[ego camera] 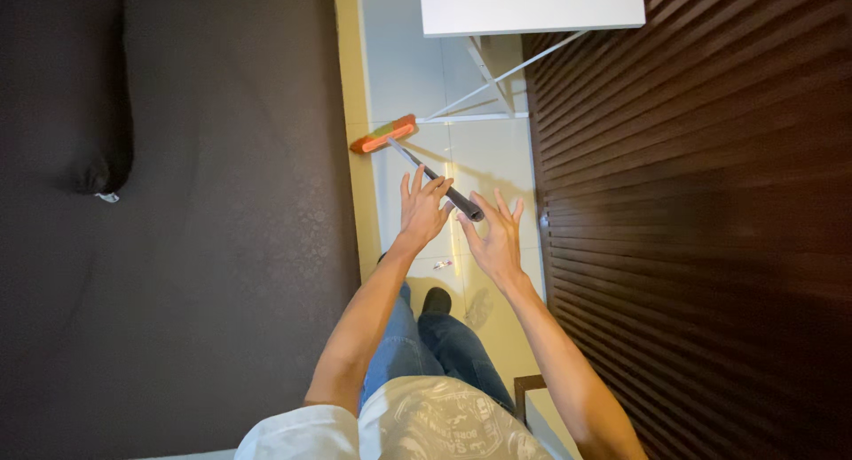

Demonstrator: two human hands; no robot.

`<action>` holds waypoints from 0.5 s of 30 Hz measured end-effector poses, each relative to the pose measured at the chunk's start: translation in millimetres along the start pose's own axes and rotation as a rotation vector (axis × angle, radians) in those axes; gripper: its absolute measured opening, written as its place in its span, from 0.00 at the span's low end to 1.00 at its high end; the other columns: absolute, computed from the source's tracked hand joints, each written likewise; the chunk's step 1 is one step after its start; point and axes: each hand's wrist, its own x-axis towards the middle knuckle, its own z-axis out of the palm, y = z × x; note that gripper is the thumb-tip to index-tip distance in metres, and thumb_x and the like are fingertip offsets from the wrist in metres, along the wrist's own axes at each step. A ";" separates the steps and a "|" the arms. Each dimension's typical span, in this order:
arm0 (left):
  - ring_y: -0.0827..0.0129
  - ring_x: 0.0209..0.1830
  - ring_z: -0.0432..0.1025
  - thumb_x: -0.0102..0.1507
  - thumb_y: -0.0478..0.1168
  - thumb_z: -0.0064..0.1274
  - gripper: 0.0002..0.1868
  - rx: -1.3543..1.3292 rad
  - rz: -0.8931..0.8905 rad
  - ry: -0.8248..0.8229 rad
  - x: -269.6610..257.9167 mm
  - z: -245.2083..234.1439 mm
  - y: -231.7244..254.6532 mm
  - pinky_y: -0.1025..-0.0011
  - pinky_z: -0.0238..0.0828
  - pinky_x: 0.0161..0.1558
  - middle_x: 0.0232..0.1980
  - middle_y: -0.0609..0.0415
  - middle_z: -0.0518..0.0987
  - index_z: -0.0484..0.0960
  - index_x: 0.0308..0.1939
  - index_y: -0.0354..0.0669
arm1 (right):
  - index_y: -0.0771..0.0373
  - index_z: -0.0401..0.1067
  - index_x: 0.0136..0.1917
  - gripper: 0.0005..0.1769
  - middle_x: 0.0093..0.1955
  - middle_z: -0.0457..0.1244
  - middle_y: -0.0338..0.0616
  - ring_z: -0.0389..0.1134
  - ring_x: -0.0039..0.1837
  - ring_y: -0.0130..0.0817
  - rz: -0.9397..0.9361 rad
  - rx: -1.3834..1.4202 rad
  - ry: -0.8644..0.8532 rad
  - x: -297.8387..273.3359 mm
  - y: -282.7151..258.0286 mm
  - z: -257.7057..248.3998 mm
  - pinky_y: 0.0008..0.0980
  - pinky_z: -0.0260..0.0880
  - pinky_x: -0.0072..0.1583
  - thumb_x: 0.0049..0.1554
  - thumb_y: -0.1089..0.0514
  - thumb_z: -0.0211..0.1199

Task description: The person attaches a black cap to the end of a broom handle by hand, pressing it firmly into place.

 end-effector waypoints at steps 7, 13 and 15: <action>0.48 0.79 0.53 0.59 0.37 0.61 0.27 -0.034 0.117 -0.106 24.8 -12.6 -13.7 0.42 0.36 0.77 0.65 0.55 0.78 0.79 0.63 0.50 | 0.63 0.75 0.59 0.18 0.58 0.71 0.51 0.59 0.77 0.63 -0.011 0.049 0.062 12.0 3.8 8.0 0.69 0.32 0.79 0.56 0.58 0.71; 0.46 0.79 0.53 0.60 0.38 0.62 0.22 0.034 0.262 -0.036 56.2 -44.6 -36.5 0.34 0.31 0.76 0.61 0.56 0.80 0.81 0.58 0.47 | 0.63 0.77 0.57 0.17 0.53 0.72 0.46 0.60 0.77 0.63 -0.100 0.011 0.087 56.7 -14.3 10.9 0.72 0.29 0.78 0.55 0.59 0.72; 0.47 0.80 0.53 0.60 0.38 0.62 0.22 0.036 0.322 0.016 67.2 -58.5 -52.0 0.34 0.31 0.77 0.61 0.55 0.79 0.81 0.59 0.46 | 0.62 0.77 0.57 0.16 0.55 0.72 0.46 0.60 0.78 0.63 -0.144 0.004 0.079 72.7 -25.3 16.8 0.73 0.29 0.78 0.55 0.60 0.72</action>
